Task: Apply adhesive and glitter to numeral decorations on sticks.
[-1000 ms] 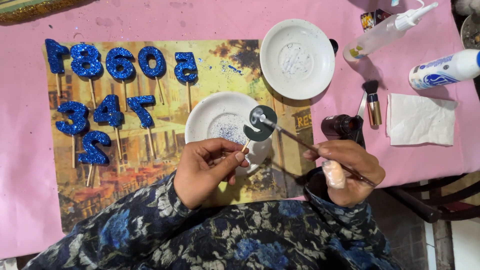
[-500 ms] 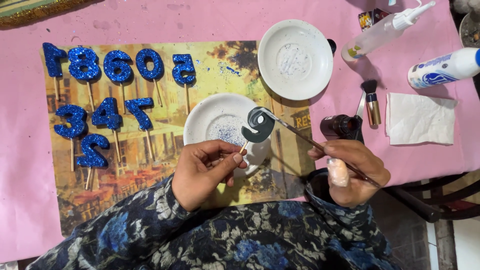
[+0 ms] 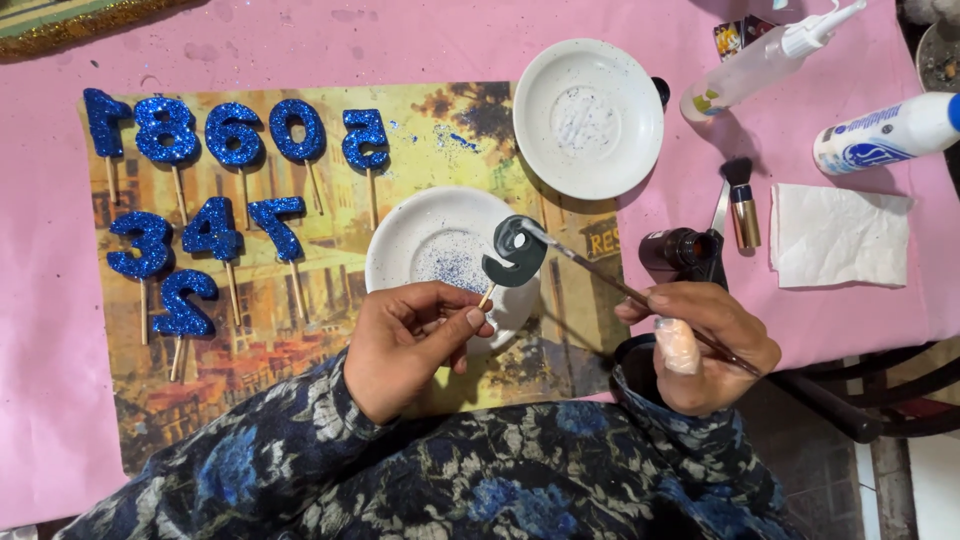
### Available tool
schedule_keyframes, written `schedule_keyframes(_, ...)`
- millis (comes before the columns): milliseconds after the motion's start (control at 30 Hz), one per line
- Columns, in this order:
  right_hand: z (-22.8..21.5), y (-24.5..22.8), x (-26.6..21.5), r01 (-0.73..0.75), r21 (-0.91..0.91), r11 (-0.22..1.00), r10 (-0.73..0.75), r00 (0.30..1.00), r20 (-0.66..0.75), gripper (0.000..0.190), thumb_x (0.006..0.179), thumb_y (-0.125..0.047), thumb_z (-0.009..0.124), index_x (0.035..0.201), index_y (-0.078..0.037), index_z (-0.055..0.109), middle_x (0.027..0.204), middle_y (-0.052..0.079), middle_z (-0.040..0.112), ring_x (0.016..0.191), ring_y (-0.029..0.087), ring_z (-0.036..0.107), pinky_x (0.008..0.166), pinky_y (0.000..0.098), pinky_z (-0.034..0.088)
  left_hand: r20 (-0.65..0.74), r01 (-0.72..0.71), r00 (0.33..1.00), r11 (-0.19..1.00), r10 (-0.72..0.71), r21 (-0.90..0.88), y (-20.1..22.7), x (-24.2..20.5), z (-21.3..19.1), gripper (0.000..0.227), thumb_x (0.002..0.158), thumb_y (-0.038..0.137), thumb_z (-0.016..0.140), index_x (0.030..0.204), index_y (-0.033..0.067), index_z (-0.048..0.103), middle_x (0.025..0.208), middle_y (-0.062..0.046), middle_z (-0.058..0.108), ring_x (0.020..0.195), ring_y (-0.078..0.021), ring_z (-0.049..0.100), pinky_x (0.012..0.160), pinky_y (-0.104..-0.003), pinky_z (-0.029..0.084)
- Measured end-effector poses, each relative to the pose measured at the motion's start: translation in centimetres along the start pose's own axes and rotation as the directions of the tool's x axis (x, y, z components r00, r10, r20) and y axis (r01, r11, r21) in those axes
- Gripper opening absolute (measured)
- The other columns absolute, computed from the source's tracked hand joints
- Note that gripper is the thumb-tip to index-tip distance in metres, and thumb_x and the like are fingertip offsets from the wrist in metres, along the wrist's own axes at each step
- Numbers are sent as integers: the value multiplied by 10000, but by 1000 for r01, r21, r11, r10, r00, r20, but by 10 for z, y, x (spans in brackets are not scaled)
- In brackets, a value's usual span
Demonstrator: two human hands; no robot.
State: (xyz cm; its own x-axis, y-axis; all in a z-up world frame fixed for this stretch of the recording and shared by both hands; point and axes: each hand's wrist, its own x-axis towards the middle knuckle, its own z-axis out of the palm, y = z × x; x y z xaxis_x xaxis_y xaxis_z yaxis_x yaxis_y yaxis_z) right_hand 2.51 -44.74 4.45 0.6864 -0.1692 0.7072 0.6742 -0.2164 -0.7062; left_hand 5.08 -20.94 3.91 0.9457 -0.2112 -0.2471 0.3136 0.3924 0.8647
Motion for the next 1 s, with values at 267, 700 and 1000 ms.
schedule_keyframes(267, -4, 2, -1, 1, -4, 1000, -1, 1000, -8, 270, 793, -136, 644, 767, 130, 609, 730, 276, 622, 579, 298, 687, 570, 379, 602, -15, -1, 1000, 1000, 1, 16, 4, 0, 2, 134, 786, -61, 687, 882, -154, 685, 597, -218, 668, 341, -128, 554, 346, -205, 452)
schedule_keyframes(700, -18, 13, -22, -54, -8, 999, 54, 996, 73, 190, 744, -83, 692, 782, 101, 657, 812, 296, 630, 646, 323, 705, 603, 398, 606, 67, 51, 997, 998, -49, -43, 5, 3, -6, 162, 802, -26, 680, 903, -152, 670, 633, -228, 670, 365, -144, 574, 364, -221, 464)
schedule_keyframes(1000, -35, 3, -36, -60, -2, 998, 60, 990, 131, 262, 762, -228, 724, 790, 31, 710, 815, 257, 659, 644, 243, 721, 582, 292, 592, 56, 67, 996, 994, -63, -81, -1, 6, -9, 180, 811, -5, 685, 915, -151, 666, 642, -240, 663, 356, -150, 560, 358, -211, 438)
